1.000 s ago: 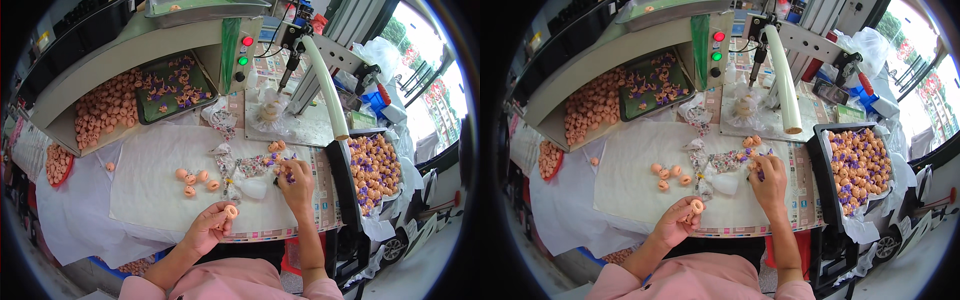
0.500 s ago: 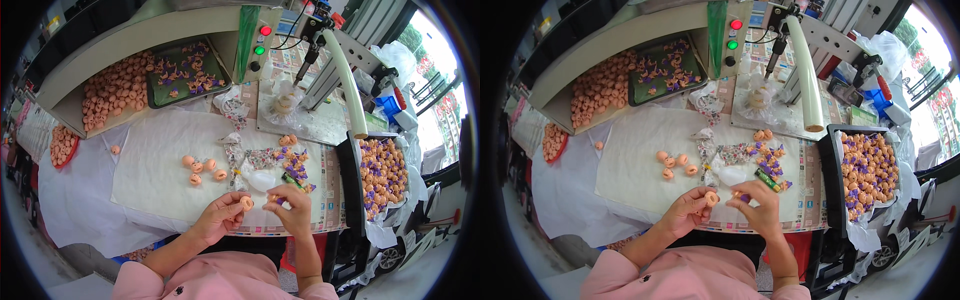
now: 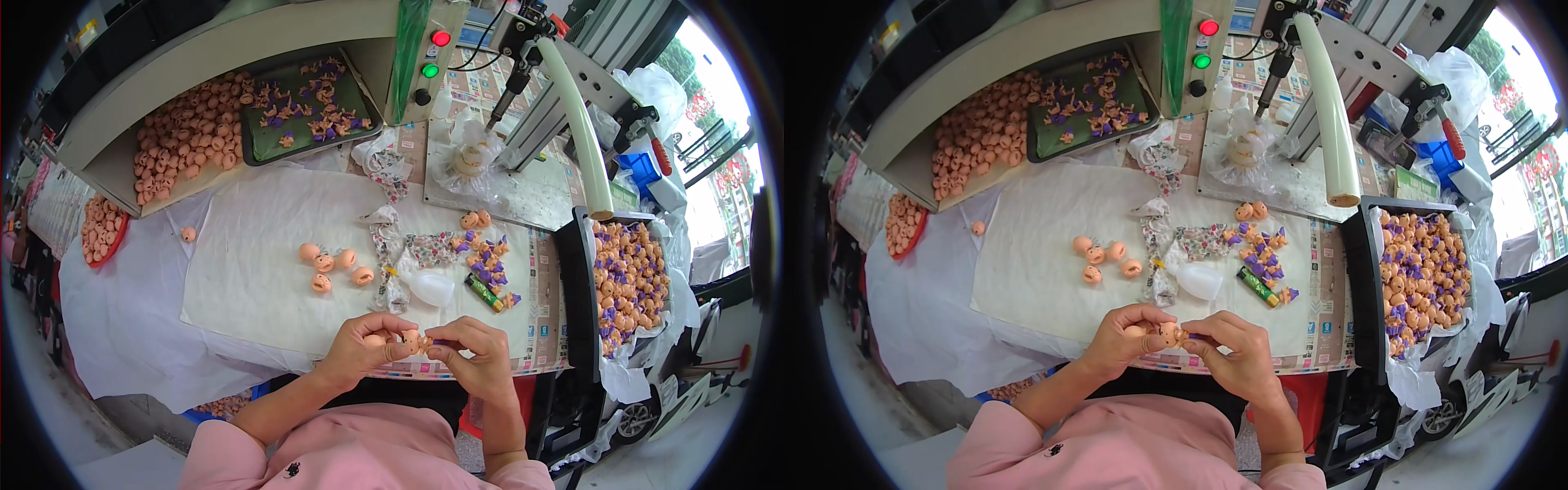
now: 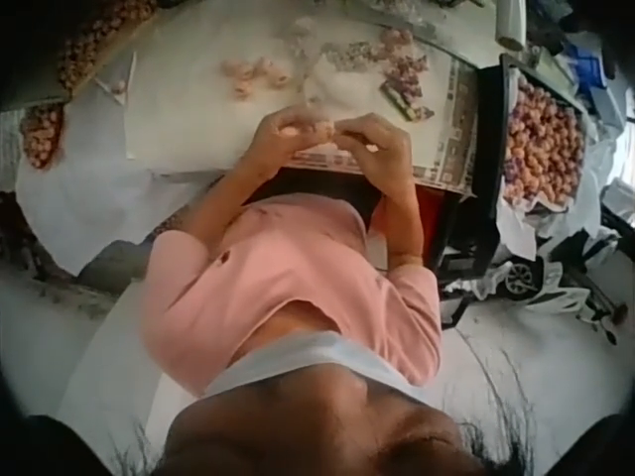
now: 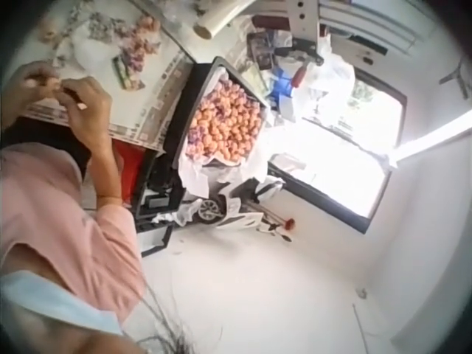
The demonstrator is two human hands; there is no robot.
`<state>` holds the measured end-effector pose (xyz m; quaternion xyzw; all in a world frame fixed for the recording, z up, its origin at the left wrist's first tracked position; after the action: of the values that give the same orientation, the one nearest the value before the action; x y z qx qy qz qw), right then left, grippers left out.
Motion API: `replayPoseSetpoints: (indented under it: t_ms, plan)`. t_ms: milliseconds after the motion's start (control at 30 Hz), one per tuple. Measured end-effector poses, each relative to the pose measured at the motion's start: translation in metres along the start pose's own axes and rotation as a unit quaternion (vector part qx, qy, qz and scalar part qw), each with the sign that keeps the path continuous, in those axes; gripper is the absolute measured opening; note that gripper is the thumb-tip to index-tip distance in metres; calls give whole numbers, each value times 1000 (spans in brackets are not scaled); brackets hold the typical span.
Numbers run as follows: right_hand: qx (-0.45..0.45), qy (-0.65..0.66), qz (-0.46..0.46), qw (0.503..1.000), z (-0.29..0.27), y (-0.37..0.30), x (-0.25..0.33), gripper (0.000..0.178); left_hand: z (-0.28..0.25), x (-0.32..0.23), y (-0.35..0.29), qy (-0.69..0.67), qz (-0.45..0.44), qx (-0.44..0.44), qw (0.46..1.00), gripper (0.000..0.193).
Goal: Assembling small doll components and applying glue or paint in a factory setting.
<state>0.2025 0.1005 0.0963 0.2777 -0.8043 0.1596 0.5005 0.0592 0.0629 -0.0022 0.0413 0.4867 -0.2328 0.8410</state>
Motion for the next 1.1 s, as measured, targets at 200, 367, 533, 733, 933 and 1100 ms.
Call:
replayPoseSetpoints:
  t_ms: [200, 367, 533, 733, 933, 1100]
  plan:
    - [12, -59, -3, 998, 1, -1, 11, 27, 2, 10, 1, -94, 26, -10, 995, 31]
    - [27, -54, -26, 998, 2, 1, 15, 27, 5, 5, -1, -78, 16, 23, 997, 31]
    - [-1, -70, -70, 995, 2, 4, 17, 29, 5, -2, 3, -103, 7, 32, 994, 31]
    - [91, -101, -98, 986, -11, 26, 22, 32, 8, -6, 1, -141, -64, 55, 986, 31]
    - [-221, -412, -307, 829, -121, 84, 128, 39, 0, -19, -5, -191, -32, 21, 981, 33]
    - [-357, -423, -384, 739, -217, 146, 199, 36, 6, -25, -3, -200, -20, 15, 979, 30]
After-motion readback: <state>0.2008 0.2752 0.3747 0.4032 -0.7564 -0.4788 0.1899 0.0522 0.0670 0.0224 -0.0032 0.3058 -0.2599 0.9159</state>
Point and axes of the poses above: each hand's wrist, its own y-axis towards the middle knuckle, its own z-axis out of the palm, x = y × z, the point moved 8 cm from there along y, towards the middle knuckle, and after that the axes turned 12 degrees about x, right-handed, at the moved point
